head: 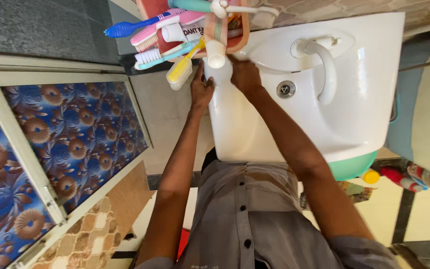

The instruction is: The person fills a green soap dispenser with water from the sink faucet, then uses a toothbrush to scrub the sink basin and faucet. The person rinses the toothbrush and continues scrubbing the sink surfaces.

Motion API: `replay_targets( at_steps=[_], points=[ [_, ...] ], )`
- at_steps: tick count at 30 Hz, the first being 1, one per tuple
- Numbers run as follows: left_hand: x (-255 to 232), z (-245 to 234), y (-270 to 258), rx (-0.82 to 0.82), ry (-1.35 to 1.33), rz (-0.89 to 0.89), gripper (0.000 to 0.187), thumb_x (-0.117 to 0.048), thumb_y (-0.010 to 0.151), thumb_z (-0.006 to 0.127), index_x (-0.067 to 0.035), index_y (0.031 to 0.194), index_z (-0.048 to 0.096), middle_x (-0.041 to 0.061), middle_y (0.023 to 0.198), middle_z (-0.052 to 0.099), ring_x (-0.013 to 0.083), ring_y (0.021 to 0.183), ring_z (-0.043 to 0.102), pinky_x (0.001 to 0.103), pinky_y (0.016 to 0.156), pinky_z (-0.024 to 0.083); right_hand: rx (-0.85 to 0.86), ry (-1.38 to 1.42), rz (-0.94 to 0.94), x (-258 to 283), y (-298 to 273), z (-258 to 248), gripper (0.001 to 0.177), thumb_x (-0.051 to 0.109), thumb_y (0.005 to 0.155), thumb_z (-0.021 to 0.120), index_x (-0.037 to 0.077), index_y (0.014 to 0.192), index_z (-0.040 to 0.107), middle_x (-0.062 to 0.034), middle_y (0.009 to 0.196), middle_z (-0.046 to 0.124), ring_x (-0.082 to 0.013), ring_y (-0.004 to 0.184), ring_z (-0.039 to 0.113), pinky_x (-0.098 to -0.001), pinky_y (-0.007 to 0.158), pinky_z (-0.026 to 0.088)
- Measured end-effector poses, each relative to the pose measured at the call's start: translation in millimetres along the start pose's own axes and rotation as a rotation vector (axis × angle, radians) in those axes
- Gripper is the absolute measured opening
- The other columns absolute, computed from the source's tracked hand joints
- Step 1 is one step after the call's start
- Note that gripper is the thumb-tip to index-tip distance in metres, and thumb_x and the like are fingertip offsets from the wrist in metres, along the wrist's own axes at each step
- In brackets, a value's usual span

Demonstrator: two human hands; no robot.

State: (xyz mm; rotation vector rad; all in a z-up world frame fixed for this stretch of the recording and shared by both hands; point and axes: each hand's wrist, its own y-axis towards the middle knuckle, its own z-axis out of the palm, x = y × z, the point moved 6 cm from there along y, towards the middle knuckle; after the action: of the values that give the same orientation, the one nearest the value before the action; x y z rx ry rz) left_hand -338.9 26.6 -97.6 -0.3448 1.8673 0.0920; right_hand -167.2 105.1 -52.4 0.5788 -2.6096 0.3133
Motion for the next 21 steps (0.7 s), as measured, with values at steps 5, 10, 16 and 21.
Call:
replay_targets(
  at_steps=[5, 10, 16, 21],
  points=[
    [-0.8, -5.0, -3.7, -0.004, -0.242, -0.190, 0.063, 0.008, 0.092, 0.052, -0.002, 0.155, 0.046, 0.017, 0.136, 0.070, 0.0184, 0.103, 0.064, 0.028, 0.087, 0.051, 0.092, -0.048, -0.156, -1.5, -21.6, 3.1, 0.076, 0.012, 0.076, 0.067, 0.035, 0.147, 0.051, -0.0221, 0.088, 0.073, -0.0409, 0.074, 0.071, -0.0571, 0.065, 0.057],
    [16.2, -7.4, -9.5, -0.041, 0.051, -0.036, 0.058, 0.006, 0.095, 0.058, 0.000, 0.152, 0.048, 0.015, 0.135, 0.066, 0.0137, 0.102, 0.061, 0.025, 0.087, 0.051, 0.168, 0.027, -0.070, -2.2, -45.9, 9.3, 0.080, 0.008, 0.079, 0.063, 0.034, 0.153, 0.046, -0.0222, 0.087, 0.072, -0.0404, 0.074, 0.071, -0.0558, 0.066, 0.057],
    [58.3, -8.4, -15.3, 0.002, -0.081, -0.183, 0.056, 0.007, 0.097, 0.053, 0.000, 0.153, 0.049, 0.010, 0.132, 0.067, 0.0106, 0.106, 0.061, 0.024, 0.092, 0.049, 0.098, 0.062, 0.091, -15.0, -43.5, 7.9, 0.081, 0.007, 0.079, 0.063, 0.034, 0.154, 0.045, -0.0215, 0.086, 0.072, -0.0398, 0.073, 0.070, -0.0550, 0.066, 0.057],
    [59.0, -0.8, 18.9, -0.105, -0.702, -0.138, 0.052, 0.013, 0.094, 0.050, 0.000, 0.145, 0.054, 0.008, 0.129, 0.067, 0.0146, 0.111, 0.065, 0.029, 0.099, 0.052, 0.151, 0.057, -0.199, 35.3, -24.8, 21.7, 0.081, 0.007, 0.080, 0.062, 0.033, 0.155, 0.044, -0.0210, 0.085, 0.071, -0.0394, 0.072, 0.070, -0.0543, 0.065, 0.057]
  ],
)
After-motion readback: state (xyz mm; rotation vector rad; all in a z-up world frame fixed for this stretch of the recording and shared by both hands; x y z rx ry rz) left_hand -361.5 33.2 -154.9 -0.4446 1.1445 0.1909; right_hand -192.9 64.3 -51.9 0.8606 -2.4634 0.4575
